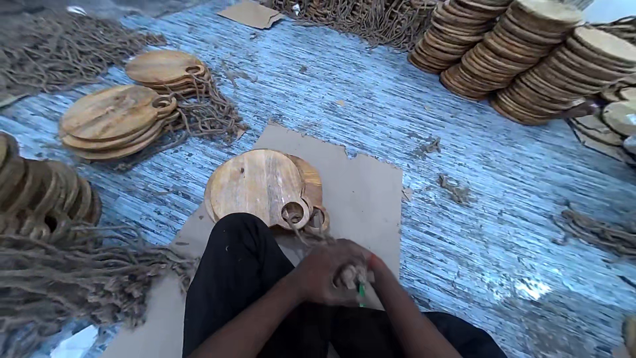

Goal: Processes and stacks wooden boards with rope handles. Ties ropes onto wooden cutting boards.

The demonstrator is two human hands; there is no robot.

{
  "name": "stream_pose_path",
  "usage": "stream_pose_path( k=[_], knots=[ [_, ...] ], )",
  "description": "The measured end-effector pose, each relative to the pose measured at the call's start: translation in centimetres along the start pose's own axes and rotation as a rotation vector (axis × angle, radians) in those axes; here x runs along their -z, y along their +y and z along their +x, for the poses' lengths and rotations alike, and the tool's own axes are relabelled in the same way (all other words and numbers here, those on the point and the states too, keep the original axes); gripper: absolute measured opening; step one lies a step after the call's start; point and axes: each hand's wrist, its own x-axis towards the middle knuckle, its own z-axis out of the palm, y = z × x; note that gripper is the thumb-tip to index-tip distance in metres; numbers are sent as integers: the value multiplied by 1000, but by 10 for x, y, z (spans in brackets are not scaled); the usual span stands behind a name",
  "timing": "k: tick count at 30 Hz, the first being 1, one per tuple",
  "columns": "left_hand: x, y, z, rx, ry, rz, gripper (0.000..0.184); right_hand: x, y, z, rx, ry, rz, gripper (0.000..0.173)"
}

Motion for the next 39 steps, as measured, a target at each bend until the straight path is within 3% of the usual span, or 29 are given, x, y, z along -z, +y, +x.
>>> stream_pose_path(
  k=[2, 4, 6, 8, 10, 13, 15, 18, 22, 25, 27, 29, 31, 33, 34, 36, 39],
  knots=[
    [3, -7, -6, 253, 382, -180, 55, 19, -6, 34, -9, -122, -33, 18],
    [5, -5, 0, 712, 720, -442, 45, 43, -10, 59, -20, -209, -51, 19],
    [11, -9, 10, 1149, 798, -726, 59, 55, -12, 87, 12, -163, -181, 17],
    [11, -20, 19, 1289, 779, -895, 74, 59, -25, 98, 62, -150, -398, 16],
    [10, -28, 32, 1225, 859, -997, 78, 51, -51, 78, 82, -143, -621, 19],
    [11, -33, 53, 988, 1075, -1176, 72, 44, -81, 36, 113, -156, -801, 24],
    [12, -32, 60, 896, 1177, -1171, 64, 50, -87, 17, 150, -159, -805, 25],
    [18, -29, 57, 824, 1194, -1031, 62, 61, -92, -5, 177, -148, -697, 24],
    [44, -41, 58, 718, 1424, -1254, 65, 63, -94, -19, 209, -133, -635, 23],
    [58, -34, 56, 675, 1350, -1348, 64, 63, -98, -28, 241, -108, -578, 24],
    [64, -23, 51, 708, 1200, -1213, 67, 71, -118, -40, 294, -71, -533, 28],
    [66, -21, 42, 731, 1025, -919, 62, 77, -146, -57, 343, -58, -497, 32],
    [59, -20, 25, 571, 885, -478, 47, 81, -176, -80, 415, -34, -469, 30],
    [43, -18, 12, 342, 879, -57, 49, 82, -203, -99, 458, -9, -443, 29],
    [32, -14, 12, 273, 934, -9, 48, 81, -213, -106, 459, 2, -446, 29],
    [12, -7, 15, 303, 974, -191, 39, 76, -225, -116, 444, 11, -511, 31],
    [9, -10, 21, 546, 751, -691, 43, 71, -235, -127, 412, 30, -671, 33]
  ],
)
